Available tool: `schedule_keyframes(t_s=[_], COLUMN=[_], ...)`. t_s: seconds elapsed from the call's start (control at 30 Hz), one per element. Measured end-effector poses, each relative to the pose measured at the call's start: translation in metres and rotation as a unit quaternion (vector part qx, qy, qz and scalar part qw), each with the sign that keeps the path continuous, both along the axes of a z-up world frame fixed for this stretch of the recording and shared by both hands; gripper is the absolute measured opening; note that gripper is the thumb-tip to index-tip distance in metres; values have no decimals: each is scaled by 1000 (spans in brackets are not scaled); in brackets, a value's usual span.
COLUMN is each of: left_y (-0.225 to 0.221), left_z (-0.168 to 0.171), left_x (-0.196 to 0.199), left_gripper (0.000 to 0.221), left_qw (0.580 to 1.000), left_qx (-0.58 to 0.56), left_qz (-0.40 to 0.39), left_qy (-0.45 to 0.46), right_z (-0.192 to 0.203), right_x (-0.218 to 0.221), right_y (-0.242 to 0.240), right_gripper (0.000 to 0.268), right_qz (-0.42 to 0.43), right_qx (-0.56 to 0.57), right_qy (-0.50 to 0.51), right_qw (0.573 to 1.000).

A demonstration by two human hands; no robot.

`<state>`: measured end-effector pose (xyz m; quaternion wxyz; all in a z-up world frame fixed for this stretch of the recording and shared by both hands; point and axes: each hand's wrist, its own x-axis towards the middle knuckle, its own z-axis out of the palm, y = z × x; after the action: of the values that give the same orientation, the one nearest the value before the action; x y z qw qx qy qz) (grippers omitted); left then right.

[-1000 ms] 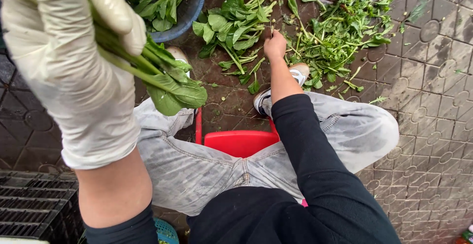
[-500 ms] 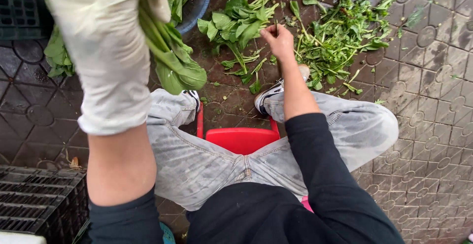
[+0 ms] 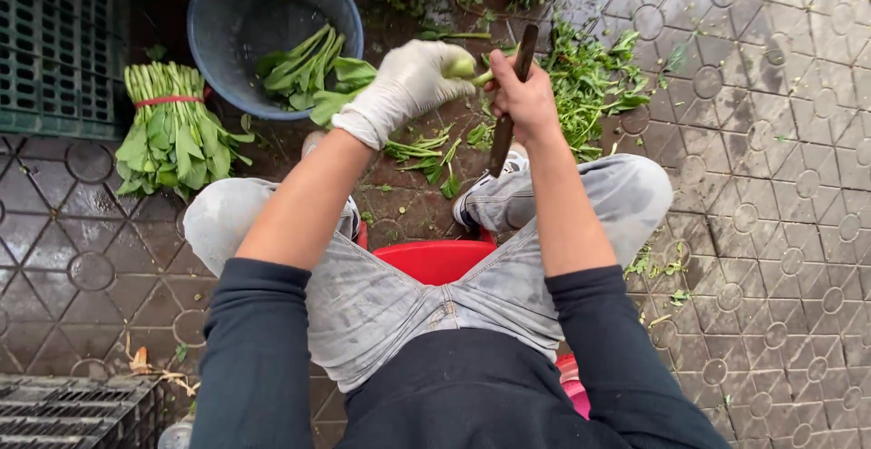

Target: Trimming the roots and cleaning yellow leaves from bunches of green vegetables using a knife.

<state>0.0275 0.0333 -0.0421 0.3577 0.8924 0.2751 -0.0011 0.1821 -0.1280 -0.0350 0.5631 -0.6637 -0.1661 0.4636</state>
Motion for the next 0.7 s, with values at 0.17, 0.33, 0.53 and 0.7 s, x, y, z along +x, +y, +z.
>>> schedule_keyframes(t_s=[0.17,0.33,0.53,0.7], left_y=[-15,3,2,0], left_z=[32,42,62,59], left_x=[-8,-26,-29,-27], left_gripper=[7,15,23,14], left_qw=[982,956,931,910], left_qx=[-184,-289,-359,-409], left_qz=[27,31,23,42], left_qy=[-9,-44,-58,-51], right_z=[36,9,0,-19], right_x=[-23,-19,-19,-23], right_y=[-21,-36,-36,-37], right_gripper=[91,79,59,70], right_qz=[-43,-30,2,26], right_qx=[-2,25,125,198], right_qy=[123,145,150,79], right_qw=[991,989,981,977])
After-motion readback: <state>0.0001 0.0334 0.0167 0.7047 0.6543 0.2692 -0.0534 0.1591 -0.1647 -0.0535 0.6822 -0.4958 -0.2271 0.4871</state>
